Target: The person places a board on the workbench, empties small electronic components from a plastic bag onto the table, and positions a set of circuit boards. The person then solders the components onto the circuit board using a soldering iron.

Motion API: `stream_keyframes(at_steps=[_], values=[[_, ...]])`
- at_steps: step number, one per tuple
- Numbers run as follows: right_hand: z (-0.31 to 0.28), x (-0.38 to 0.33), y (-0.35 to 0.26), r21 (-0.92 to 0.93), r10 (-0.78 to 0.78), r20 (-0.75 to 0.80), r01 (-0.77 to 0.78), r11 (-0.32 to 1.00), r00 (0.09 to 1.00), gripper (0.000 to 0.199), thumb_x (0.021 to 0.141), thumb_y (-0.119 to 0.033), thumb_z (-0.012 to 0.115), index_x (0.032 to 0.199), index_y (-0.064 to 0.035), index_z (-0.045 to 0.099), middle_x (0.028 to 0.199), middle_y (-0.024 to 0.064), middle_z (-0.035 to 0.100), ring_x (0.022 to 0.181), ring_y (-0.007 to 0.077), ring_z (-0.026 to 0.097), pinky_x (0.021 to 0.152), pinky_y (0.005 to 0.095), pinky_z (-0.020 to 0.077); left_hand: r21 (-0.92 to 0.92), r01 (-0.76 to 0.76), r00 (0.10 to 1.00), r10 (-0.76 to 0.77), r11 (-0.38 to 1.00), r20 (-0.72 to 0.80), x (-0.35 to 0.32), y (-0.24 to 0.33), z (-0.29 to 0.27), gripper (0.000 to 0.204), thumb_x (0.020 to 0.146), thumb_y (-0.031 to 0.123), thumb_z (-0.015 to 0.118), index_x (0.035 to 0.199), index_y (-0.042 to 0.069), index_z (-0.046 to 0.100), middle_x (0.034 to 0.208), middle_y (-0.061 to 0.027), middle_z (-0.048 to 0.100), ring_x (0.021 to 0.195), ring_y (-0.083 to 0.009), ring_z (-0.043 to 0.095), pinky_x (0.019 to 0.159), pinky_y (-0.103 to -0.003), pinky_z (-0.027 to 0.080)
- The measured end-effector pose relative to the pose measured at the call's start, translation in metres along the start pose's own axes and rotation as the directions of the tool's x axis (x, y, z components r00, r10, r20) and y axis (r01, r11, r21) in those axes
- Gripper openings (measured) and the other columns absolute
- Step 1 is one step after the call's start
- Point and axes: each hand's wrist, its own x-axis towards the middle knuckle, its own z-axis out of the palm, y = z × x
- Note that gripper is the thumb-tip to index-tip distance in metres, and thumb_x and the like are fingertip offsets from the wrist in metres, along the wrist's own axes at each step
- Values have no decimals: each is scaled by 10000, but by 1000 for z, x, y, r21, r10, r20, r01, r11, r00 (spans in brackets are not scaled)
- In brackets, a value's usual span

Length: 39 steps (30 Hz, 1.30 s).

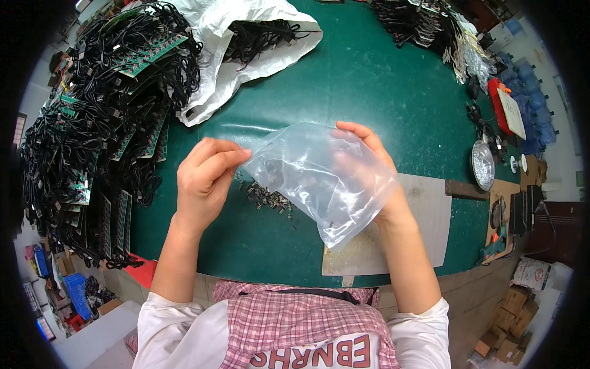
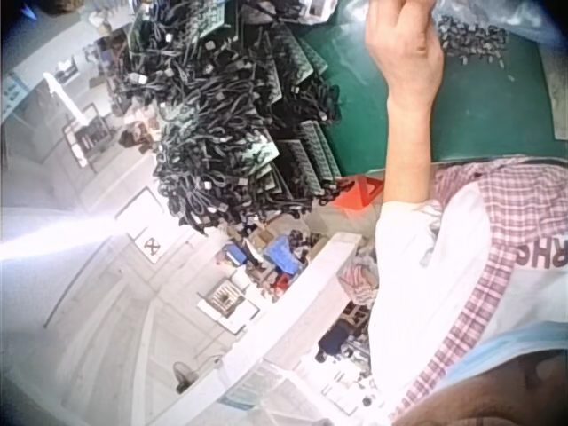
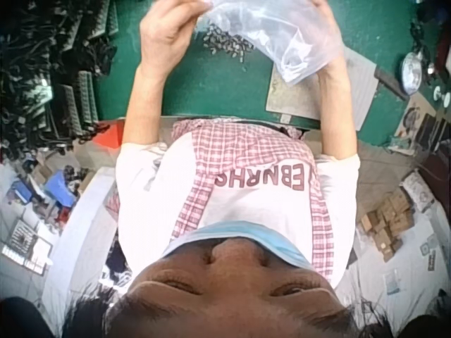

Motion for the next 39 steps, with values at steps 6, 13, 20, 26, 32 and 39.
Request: stream_keyframes(at_steps=[6,13,20,26,32,39], values=[[-2,7,-3,-17,30,-68,-32,999,997,276,892,-203,696,1125,-86,605,1078,18,635,965,115,563,842,281,454,-505,582,811,-493,637,314,-10,-4,7,159,847,-1,634,1003,-9,664,888,-14,663,829,-97,601,752,-256,481],[5,12,-12,-116,-32,21,35,993,999,180,939,-279,644,990,-109,610,992,4,657,899,106,573,750,253,428,-590,576,817,-413,566,401,-2,-8,5,418,875,116,640,1272,5,570,1261,-87,581,1123,-163,555,937,-315,450],[10,11,-13,-83,-10,-12,9,997,1000,190,946,-275,634,1005,-97,604,976,20,664,874,111,595,715,254,439,-648,526,849,-382,550,365,15,-5,3,515,945,322,581,1330,-16,526,1252,-110,598,1201,-199,527,1005,-347,393],[7,9,-18,-98,7,-39,-11,995,999,207,944,-265,633,1010,-73,592,937,19,659,833,92,584,694,246,440,-714,528,834,-441,460,332,22,0,4,515,994,403,507,1303,-6,552,1212,-83,625,1123,-169,560,940,-318,412],[11,6,-14,-176,3,31,3,984,1000,185,944,-256,635,977,-78,597,887,0,641,806,71,571,676,229,429,-861,353,847,-515,367,128,46,2,2,318,953,235,618,1180,12,628,1038,-45,679,958,-113,600,875,-278,445],[6,1,-23,-438,-324,86,328,837,942,112,958,-121,602,1020,-29,620,876,-5,626,807,86,585,733,236,453,175,-25,990,49,984,-131,56,5,-17,18,899,3,637,904,-14,638,827,-21,648,792,-117,595,757,-248,482]])
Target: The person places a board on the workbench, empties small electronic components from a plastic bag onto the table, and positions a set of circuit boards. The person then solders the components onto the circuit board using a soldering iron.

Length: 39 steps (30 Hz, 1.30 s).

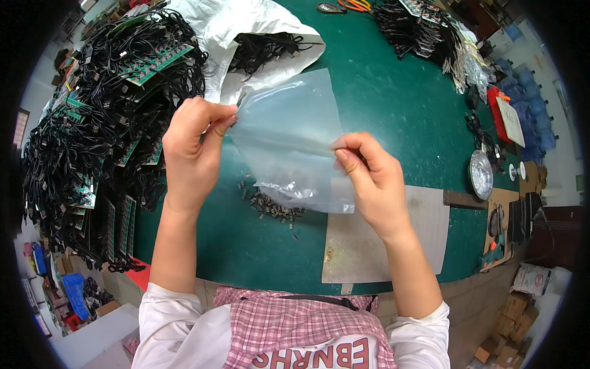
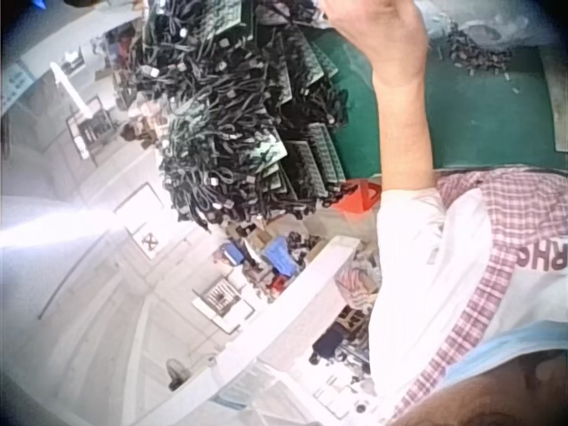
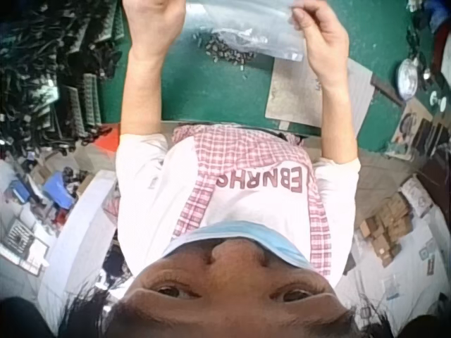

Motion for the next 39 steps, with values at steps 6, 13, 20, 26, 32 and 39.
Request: stream_keyframes(at_steps=[6,13,20,26,32,39], values=[[5,7,-6,71,27,-89,-21,997,996,125,944,-85,612,1049,-21,634,933,-1,630,843,94,583,781,235,457,-851,444,845,-447,281,293,-6,-4,3,81,857,-15,671,934,7,660,912,-37,666,864,-110,614,789,-255,495],[12,11,-16,207,40,95,-59,977,995,135,934,-97,645,1040,-25,686,971,-3,635,922,87,582,818,245,458,-858,371,916,-295,356,273,-7,1,9,122,853,10,685,973,12,700,1010,-75,661,945,-140,602,879,-274,464],[10,19,-26,148,-25,81,13,989,996,150,935,-119,652,1036,-19,702,999,-4,646,926,79,580,820,241,457,-823,452,860,-413,342,301,-5,12,7,179,887,32,665,1057,-13,694,1008,-53,673,939,-121,612,871,-263,461],[11,18,-24,256,35,82,-55,965,996,167,938,-131,648,1042,-17,712,1026,3,648,967,94,590,862,248,454,-798,463,877,-332,385,348,-7,5,9,356,982,204,564,1287,23,597,1162,-94,673,1004,-122,605,866,-252,435],[11,23,-22,145,29,90,-42,989,996,172,937,-135,649,1046,-20,715,1020,-2,642,972,103,584,869,252,445,-785,534,821,-416,316,391,-12,1,9,507,980,315,560,1402,47,479,1300,-109,596,1095,-127,545,912,-280,406],[11,25,-22,144,3,78,-15,989,997,168,935,-134,650,1042,-19,711,965,5,622,906,96,572,803,252,446,-824,480,847,-403,300,347,-20,4,15,238,936,143,642,1138,22,673,1081,-68,671,976,-129,602,865,-277,460]])
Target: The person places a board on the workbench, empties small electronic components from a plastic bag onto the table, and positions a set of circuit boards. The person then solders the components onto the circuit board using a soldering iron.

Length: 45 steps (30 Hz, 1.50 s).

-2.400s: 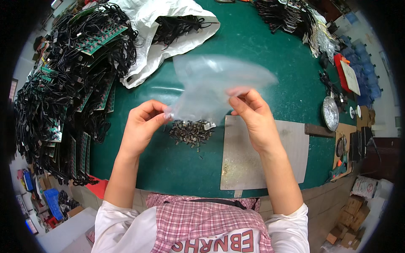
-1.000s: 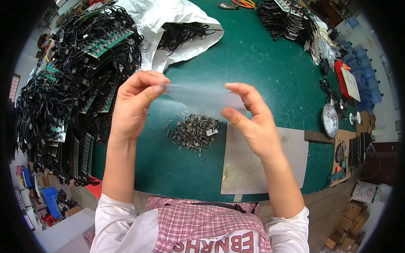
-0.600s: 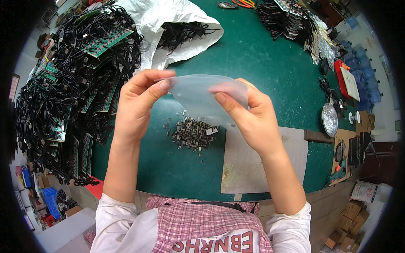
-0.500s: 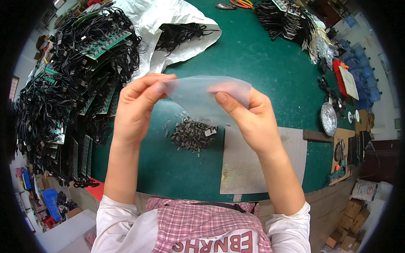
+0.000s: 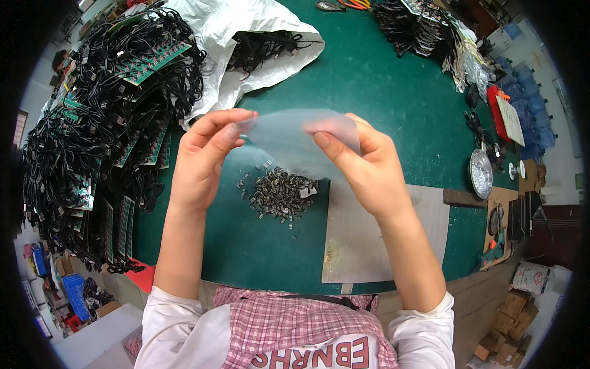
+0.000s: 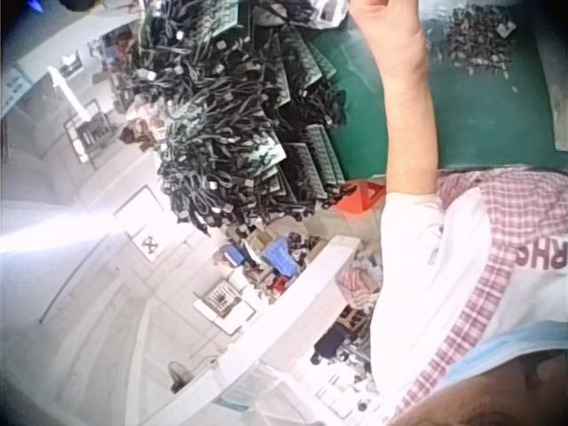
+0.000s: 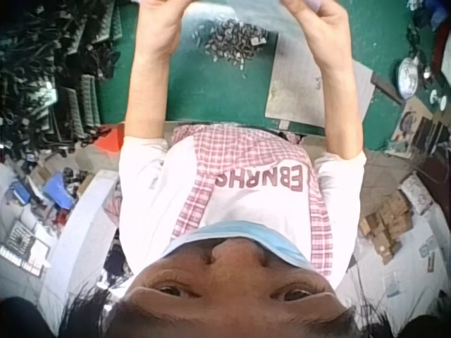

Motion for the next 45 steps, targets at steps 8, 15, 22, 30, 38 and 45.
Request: stream_keyframes(at_steps=[8,15,22,30,38,45], values=[[0,-5,5,-110,-14,67,21,994,998,146,924,-100,654,1030,-18,714,919,13,631,896,100,576,792,253,451,889,-434,706,668,147,235,2,14,7,112,802,33,729,912,51,724,804,-39,668,743,-162,594,717,-285,421],[-4,-1,0,-70,4,50,-1,998,999,113,900,-63,666,984,-6,713,937,15,644,889,105,579,807,251,453,649,-464,790,614,603,-5,-7,18,18,103,797,11,724,898,32,718,766,-48,662,696,-172,588,708,-280,420],[3,-3,-3,8,60,12,-60,998,998,135,870,-45,683,1000,-18,706,969,21,656,914,102,586,830,255,466,201,-68,991,89,977,-97,-3,10,20,88,892,69,672,922,-13,676,847,-19,654,788,-91,581,733,-237,457],[9,5,-2,113,59,-36,-55,992,998,116,865,-34,689,979,-13,680,934,7,670,902,100,597,846,262,473,75,-3,997,-3,997,73,5,5,15,70,897,35,652,956,-2,661,917,-32,630,859,-97,569,776,-234,461],[-6,-7,6,-220,102,-95,-120,968,990,105,892,-64,652,970,-2,685,955,48,666,926,137,600,852,280,468,92,93,981,-76,991,-181,-4,-10,14,85,881,22,638,963,21,660,898,-42,636,835,-121,607,796,-285,496],[-15,1,12,-79,6,-37,-8,997,999,76,917,-104,628,954,-39,636,912,23,635,828,104,559,728,245,433,53,42,995,-46,998,91,9,-19,16,128,906,92,636,991,16,579,911,-21,566,827,-99,519,751,-251,445]])
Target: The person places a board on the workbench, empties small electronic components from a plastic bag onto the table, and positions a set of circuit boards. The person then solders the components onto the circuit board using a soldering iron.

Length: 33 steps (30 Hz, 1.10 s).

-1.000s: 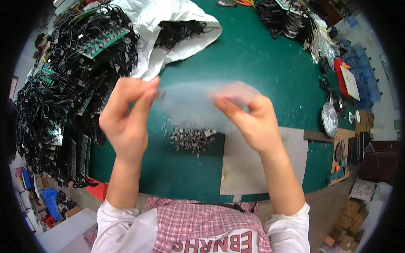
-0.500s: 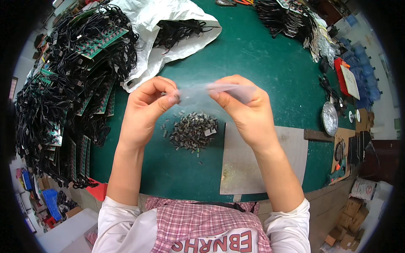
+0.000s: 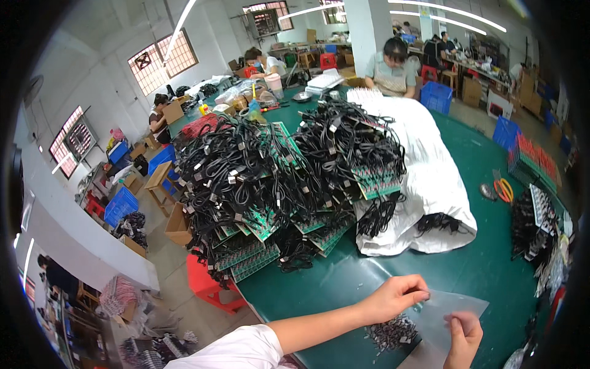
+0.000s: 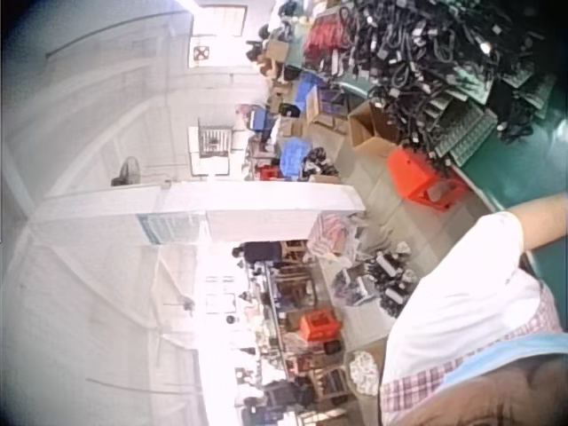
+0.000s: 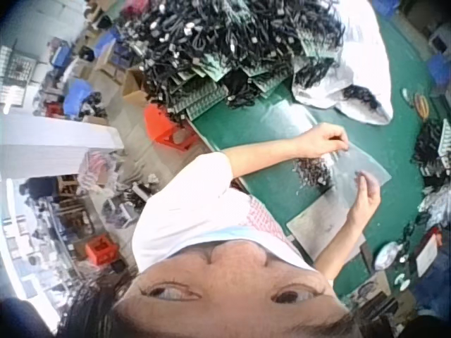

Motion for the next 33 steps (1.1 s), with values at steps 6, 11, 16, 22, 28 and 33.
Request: stream_keyframes(at_steps=[6,11,16,22,28,33], values=[[-3,-2,-1,140,48,-45,-41,989,998,168,924,-237,657,949,-73,628,843,1,626,746,69,525,610,210,379,115,-78,995,71,990,67,-7,-24,3,375,865,148,687,1197,51,541,1118,-33,557,1052,-136,504,898,-281,407],[-2,0,2,254,169,-110,-137,957,979,228,910,-294,676,1013,-99,621,849,-26,608,744,54,514,608,193,370,76,108,959,-124,991,256,-18,-49,11,500,860,65,662,1329,33,491,1212,-38,554,1126,-133,514,948,-290,424],[10,-5,6,220,274,-130,-241,945,953,602,861,-323,719,1370,-121,468,1057,16,611,866,110,548,691,228,417,-231,161,965,-104,960,240,-21,-64,19,216,949,75,577,1154,7,571,1033,-19,608,934,-81,571,833,-239,479],[39,-32,9,-639,-398,-170,207,740,901,844,723,-312,781,1439,-89,395,1487,164,358,1318,354,381,1081,468,290,-60,60,995,-65,996,-81,-23,-58,25,134,972,133,567,936,6,547,808,1,567,788,-63,530,707,-253,458],[44,-30,11,-773,-365,91,297,561,927,485,751,-159,723,1189,-34,555,1226,148,560,1147,344,511,987,436,378,252,-15,994,40,968,-97,-32,-49,31,112,940,102,574,951,2,527,769,-101,545,735,-157,560,650,-349,442],[56,-23,11,-824,-430,-16,232,517,903,225,745,-37,631,969,-27,601,911,120,599,868,307,573,767,415,420,567,-196,949,300,800,-96,-35,-41,39,110,861,75,597,905,19,513,818,-170,563,761,-365,581,652,-422,452]])
